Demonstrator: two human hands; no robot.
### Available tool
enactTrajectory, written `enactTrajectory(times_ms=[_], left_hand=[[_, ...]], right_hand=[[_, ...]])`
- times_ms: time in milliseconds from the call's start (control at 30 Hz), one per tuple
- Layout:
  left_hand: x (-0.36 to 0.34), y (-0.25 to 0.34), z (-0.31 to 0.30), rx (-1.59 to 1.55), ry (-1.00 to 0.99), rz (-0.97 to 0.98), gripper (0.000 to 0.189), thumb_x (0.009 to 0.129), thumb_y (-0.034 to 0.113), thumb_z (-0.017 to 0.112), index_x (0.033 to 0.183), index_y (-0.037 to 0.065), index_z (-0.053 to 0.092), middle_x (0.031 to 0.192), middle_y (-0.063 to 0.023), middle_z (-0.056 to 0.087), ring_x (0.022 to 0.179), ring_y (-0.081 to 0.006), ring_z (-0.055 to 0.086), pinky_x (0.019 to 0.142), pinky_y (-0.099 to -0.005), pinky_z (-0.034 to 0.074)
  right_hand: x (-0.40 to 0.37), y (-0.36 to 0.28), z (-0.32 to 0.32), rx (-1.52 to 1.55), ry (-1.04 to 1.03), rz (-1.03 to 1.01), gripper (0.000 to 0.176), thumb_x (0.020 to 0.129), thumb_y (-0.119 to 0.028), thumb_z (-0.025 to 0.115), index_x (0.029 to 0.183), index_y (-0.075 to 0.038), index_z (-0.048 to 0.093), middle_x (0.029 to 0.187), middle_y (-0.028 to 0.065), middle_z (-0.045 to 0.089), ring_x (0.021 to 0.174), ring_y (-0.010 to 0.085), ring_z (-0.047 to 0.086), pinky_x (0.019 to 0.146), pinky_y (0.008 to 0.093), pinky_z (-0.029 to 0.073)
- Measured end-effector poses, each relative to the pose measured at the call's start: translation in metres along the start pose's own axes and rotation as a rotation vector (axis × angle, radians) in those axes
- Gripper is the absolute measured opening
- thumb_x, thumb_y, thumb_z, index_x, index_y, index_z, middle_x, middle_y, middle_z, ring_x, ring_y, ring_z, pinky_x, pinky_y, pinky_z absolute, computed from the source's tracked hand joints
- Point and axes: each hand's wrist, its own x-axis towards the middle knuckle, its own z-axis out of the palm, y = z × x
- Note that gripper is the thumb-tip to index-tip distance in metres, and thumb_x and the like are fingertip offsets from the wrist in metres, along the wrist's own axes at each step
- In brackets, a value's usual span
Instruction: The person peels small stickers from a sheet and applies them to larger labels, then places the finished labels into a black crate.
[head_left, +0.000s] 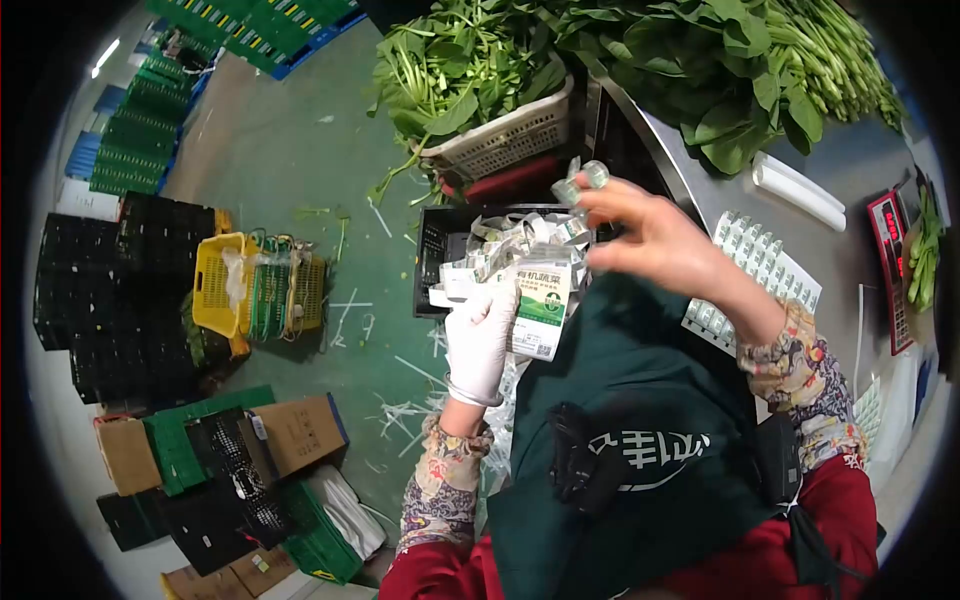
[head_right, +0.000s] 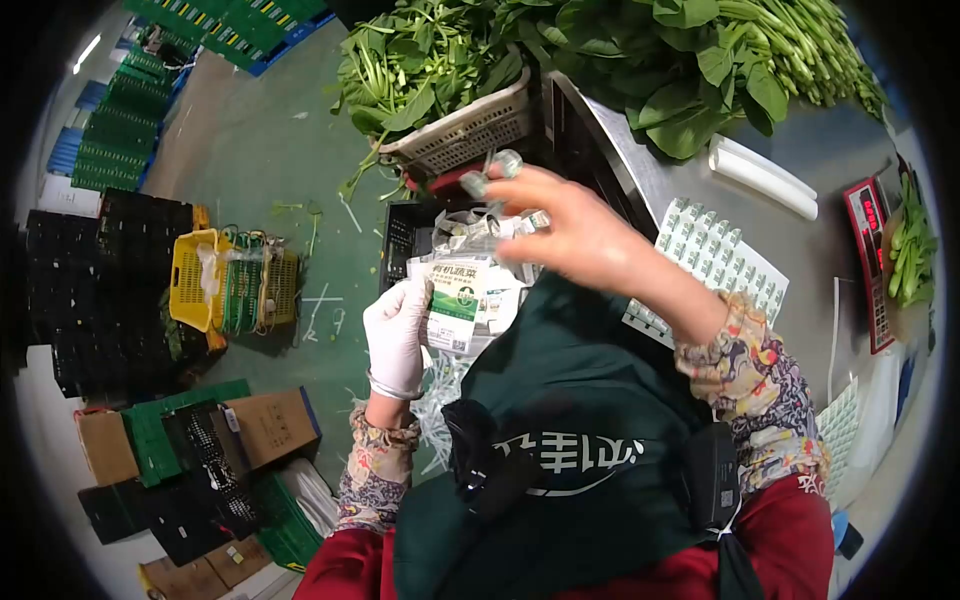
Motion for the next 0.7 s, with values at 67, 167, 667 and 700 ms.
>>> enactTrajectory(times_ms=[67, 167, 667, 700], left_hand=[[-0.002, 0.008, 0.01, -0.101, -0.023, -0.025, 0.021, 0.093, 0.015, 0.056, 0.091, -0.003, 0.066, 0.076, 0.0015, 0.061, 0.065, -0.0026, 0.051, 0.058, -0.0186, 0.042], [-0.002, 0.007, 0.015, -0.052, -0.078, 0.004, 0.02, 0.093, 0.014, 0.056, 0.093, -0.003, 0.066, 0.079, 0.0001, 0.063, 0.068, -0.0031, 0.053, 0.059, -0.0182, 0.043], [0.006, 0.0, 0.004, -0.18, -0.099, -0.117, 0.022, 0.093, 0.016, 0.057, 0.099, -0.004, 0.063, 0.085, -0.004, 0.064, 0.071, -0.0064, 0.058, 0.061, -0.0198, 0.047], [0.007, -0.002, 0.003, -0.109, -0.103, -0.061, 0.021, 0.092, 0.016, 0.057, 0.099, -0.004, 0.063, 0.085, -0.0038, 0.064, 0.071, -0.0062, 0.058, 0.061, -0.0197, 0.047]], right_hand=[[-0.004, -0.015, 0.017, 0.219, -0.144, 0.02, 0.054, 0.077, -0.001, 0.064, 0.128, 0.003, 0.047, 0.141, 0.0088, 0.035, 0.104, 0.0142, 0.049, 0.078, 0.0245, 0.049], [-0.001, -0.009, 0.041, 0.268, -0.149, -0.035, 0.063, 0.075, 0.004, 0.067, 0.133, 0.002, 0.041, 0.145, 0.0088, 0.029, 0.099, 0.0147, 0.047, 0.074, 0.0251, 0.05], [0.0, -0.005, 0.044, 0.348, 0.022, 0.07, 0.073, 0.078, 0.003, 0.065, 0.141, -0.004, 0.028, 0.125, 0.0091, 0.047, 0.075, 0.0077, 0.056, 0.064, 0.023, 0.05], [-0.002, -0.003, 0.051, 0.327, -0.048, 0.061, 0.076, 0.078, 0.003, 0.065, 0.142, -0.003, 0.024, 0.131, 0.008, 0.044, 0.075, 0.0073, 0.056, 0.064, 0.0211, 0.049]])
